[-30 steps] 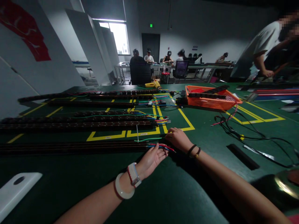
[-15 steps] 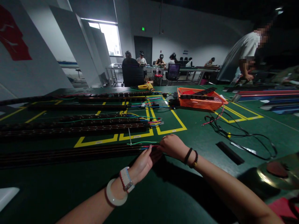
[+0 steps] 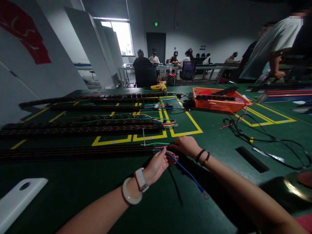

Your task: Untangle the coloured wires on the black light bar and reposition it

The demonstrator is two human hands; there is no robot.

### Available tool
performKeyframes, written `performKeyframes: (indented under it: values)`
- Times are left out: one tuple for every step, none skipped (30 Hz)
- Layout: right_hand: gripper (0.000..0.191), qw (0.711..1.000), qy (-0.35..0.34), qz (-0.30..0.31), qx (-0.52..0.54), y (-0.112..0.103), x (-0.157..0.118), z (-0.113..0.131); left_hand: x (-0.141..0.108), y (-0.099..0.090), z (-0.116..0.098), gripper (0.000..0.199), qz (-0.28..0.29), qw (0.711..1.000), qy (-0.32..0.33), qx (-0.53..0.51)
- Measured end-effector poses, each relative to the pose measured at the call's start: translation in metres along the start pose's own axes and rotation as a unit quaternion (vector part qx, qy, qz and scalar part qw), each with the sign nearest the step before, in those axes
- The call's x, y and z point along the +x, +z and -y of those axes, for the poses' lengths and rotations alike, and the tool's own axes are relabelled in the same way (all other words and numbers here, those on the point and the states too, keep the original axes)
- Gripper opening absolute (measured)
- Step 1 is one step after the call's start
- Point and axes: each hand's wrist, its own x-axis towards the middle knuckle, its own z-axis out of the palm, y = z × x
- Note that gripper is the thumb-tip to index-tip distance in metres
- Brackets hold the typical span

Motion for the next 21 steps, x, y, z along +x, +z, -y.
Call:
performKeyframes:
  values:
    - [0.057,1.0,-0.003,-0.002,0.005,-0.003,-0.001,-0.001,0.0,0.0,0.0,0.028,0.002,1.0,0.0,-0.003]
    - [0.058,1.0,-0.007,-0.008,0.012,-0.007,-0.003,-0.002,0.0,0.0,0.0,0.027,0.003,1.0,0.0,-0.008]
    - [0.059,1.0,-0.011,-0.017,0.02,-0.013,-0.006,-0.002,0.0,0.0,0.0,0.025,0.003,1.0,0.002,-0.014]
    - [0.06,0.999,-0.016,-0.028,0.025,-0.019,-0.01,-0.001,0.0,0.001,0.0,0.023,0.002,1.0,0.004,-0.02]
    - [0.061,0.999,-0.021,-0.039,0.027,-0.025,-0.013,0.001,0.0,0.001,0.0,0.022,0.001,1.0,0.005,-0.026]
    - [0.06,0.998,-0.027,-0.045,0.025,-0.031,-0.018,0.004,-0.001,0.001,0.0,0.021,0.0,0.999,0.004,-0.032]
    - [0.06,0.998,-0.033,-0.042,0.02,-0.036,-0.022,0.007,-0.001,0.001,-0.001,0.021,-0.001,0.999,0.001,-0.038]
    - [0.06,0.999,-0.037,-0.03,0.011,-0.04,-0.026,0.011,-0.001,0.001,-0.001,0.02,-0.005,0.999,-0.005,-0.042]
    - [0.059,0.999,-0.04,-0.015,0.0,-0.043,-0.029,0.015,-0.001,0.001,-0.001,0.02,-0.009,0.999,-0.011,-0.045]
    - [0.057,0.999,-0.04,0.003,-0.013,-0.044,-0.032,0.018,-0.001,0.001,-0.001,0.02,-0.013,0.999,-0.016,-0.047]
    - [0.054,0.999,-0.04,0.02,-0.024,-0.044,-0.034,0.021,0.0,0.001,-0.001,0.02,-0.016,0.999,-0.017,-0.048]
    - [0.051,0.998,-0.039,0.034,-0.033,-0.043,-0.035,0.022,0.0,0.001,-0.001,0.021,-0.017,0.999,-0.016,-0.048]
    - [0.047,0.998,-0.038,0.044,-0.04,-0.041,-0.035,0.022,0.0,0.001,0.0,0.021,-0.015,0.999,-0.014,-0.048]
    - [0.043,0.997,-0.038,0.054,-0.042,-0.039,-0.035,0.021,0.0,0.002,0.0,0.023,-0.012,0.999,-0.011,-0.048]
    - [0.04,0.996,-0.039,0.064,-0.04,-0.038,-0.035,0.02,0.001,0.002,0.0,0.024,-0.009,0.999,-0.01,-0.047]
    - [0.038,0.996,-0.042,0.074,-0.035,-0.037,-0.034,0.018,0.001,0.002,0.0,0.025,-0.007,0.999,-0.009,-0.045]
    - [0.038,0.995,-0.047,0.083,-0.026,-0.037,-0.034,0.016,0.001,0.002,0.0,0.027,-0.005,0.999,-0.008,-0.04]
    - [0.038,0.994,-0.053,0.093,-0.015,-0.037,-0.034,0.015,0.001,0.001,0.0,0.029,-0.003,0.999,-0.007,-0.034]
    - [0.038,0.993,-0.06,0.102,-0.004,-0.038,-0.034,0.014,0.001,0.001,0.0,0.031,0.0,1.0,-0.006,-0.028]
    - [0.037,0.992,-0.066,0.109,0.006,-0.038,-0.034,0.013,0.001,0.001,-0.001,0.032,0.004,1.0,-0.004,-0.022]
    - [0.035,0.991,-0.071,0.113,0.012,-0.039,-0.034,0.013,0.0,0.001,-0.001,0.033,0.008,1.0,-0.002,-0.019]
